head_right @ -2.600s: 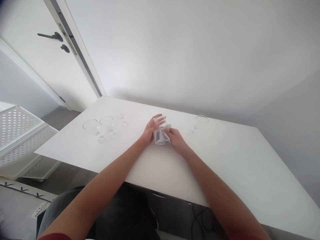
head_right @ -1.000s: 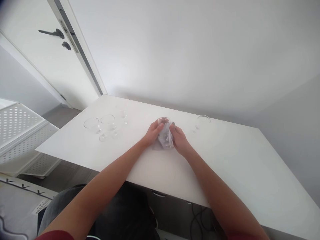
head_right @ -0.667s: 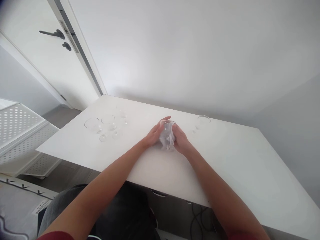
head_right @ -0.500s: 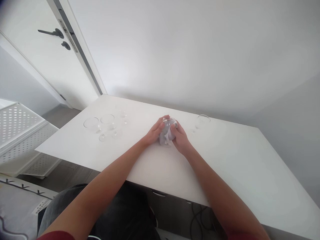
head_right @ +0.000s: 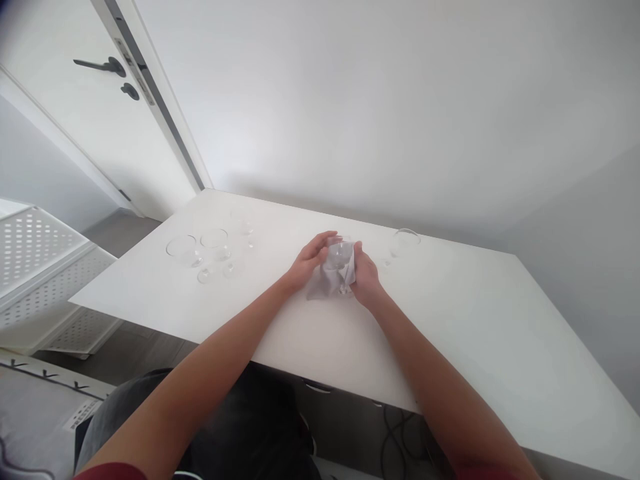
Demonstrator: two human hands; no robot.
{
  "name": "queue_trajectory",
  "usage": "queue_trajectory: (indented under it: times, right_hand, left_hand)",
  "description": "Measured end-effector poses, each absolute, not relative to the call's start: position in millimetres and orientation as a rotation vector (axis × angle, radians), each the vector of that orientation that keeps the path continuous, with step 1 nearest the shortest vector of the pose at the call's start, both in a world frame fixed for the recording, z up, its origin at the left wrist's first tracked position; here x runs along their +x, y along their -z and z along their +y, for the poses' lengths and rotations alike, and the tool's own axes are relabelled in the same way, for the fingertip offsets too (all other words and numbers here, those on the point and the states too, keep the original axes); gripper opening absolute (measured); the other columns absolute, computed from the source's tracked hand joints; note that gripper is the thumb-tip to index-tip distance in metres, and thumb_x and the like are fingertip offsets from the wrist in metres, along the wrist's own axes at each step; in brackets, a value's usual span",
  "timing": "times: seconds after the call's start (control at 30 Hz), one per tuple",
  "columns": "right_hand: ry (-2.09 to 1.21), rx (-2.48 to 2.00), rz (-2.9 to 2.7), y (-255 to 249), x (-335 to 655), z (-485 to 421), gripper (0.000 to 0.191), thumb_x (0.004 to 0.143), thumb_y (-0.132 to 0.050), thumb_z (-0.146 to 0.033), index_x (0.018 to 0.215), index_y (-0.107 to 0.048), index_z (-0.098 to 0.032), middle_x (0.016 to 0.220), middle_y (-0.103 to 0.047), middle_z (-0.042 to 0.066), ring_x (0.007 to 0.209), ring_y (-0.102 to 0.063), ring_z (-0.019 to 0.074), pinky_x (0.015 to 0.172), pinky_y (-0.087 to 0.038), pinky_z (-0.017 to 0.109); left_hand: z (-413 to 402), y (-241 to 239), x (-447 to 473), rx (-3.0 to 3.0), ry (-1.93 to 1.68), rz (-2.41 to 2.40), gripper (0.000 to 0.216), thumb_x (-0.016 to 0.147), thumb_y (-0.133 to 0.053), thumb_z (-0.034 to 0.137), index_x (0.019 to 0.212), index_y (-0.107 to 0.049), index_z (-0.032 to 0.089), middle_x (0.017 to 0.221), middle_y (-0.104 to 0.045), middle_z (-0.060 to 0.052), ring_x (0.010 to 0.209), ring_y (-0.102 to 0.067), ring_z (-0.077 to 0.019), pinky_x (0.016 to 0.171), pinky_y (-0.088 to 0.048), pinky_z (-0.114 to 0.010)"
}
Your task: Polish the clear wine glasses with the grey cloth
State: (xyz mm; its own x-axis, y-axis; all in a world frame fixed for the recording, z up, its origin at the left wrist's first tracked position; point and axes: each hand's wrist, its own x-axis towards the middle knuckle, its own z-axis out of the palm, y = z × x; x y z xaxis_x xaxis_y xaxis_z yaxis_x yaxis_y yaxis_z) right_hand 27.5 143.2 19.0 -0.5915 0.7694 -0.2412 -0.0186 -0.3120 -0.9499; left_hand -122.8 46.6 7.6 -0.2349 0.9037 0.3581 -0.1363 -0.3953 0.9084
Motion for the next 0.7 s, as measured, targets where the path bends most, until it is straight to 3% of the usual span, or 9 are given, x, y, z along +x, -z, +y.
queue_trajectory:
  times: [0.2, 0.4, 0.57, 0.7]
  right_hand:
    - [-2.016, -0.836, -1.561, -22.7, 27.2, 131.1, 0.063, 0.089, -0.057, -0.081, 0.123, -0.067, -0.029, 0.11, -0.075, 0.007, 0.098, -0.071, 0.0274, 0.069, -0.057, 0.036]
    - [-2.135, -0.623, -1.681, -33.1, 34.0, 136.6, 0.057, 0.087, -0.074, -0.063, 0.135, -0.061, -0.036, 0.114, -0.074, 0.004, 0.1, -0.069, 0.0251, 0.07, -0.054, 0.033]
    - [-2.236, -0.773, -1.598, -28.8, 36.8, 145.7, 0.067, 0.088, -0.055, -0.083, 0.119, -0.072, -0.026, 0.093, -0.075, 0.009, 0.084, -0.07, 0.0277, 0.066, -0.053, 0.039]
    - [-2.018, -0.799, -1.564, -22.9, 28.2, 136.1, 0.064, 0.087, -0.06, -0.081, 0.121, -0.071, -0.028, 0.107, -0.076, 0.008, 0.099, -0.071, 0.0293, 0.075, -0.056, 0.04]
  left_hand:
    - [40.3, -16.2, -120.7, 1.249, -1.771, 0.966, 0.048, 0.1, -0.059, 0.059, 0.135, -0.067, 0.028, 0.146, -0.062, -0.01, 0.141, -0.053, -0.0313, 0.118, -0.041, -0.046]
    - [41.0, -17.2, -125.7, 1.181, -1.705, 0.84, 0.057, 0.099, -0.059, 0.062, 0.146, -0.063, 0.031, 0.141, -0.066, -0.01, 0.132, -0.06, -0.0307, 0.113, -0.046, -0.046]
    - [41.7, -15.8, -126.8, 1.214, -1.712, 0.895, 0.056, 0.097, -0.064, 0.06, 0.145, -0.064, 0.033, 0.148, -0.064, -0.007, 0.147, -0.05, -0.0332, 0.123, -0.036, -0.049]
    - [43.6, -13.0, -123.9, 1.119, -1.762, 0.892, 0.055, 0.098, -0.059, 0.064, 0.141, -0.067, 0.03, 0.153, -0.059, -0.008, 0.144, -0.052, -0.0346, 0.12, -0.04, -0.051]
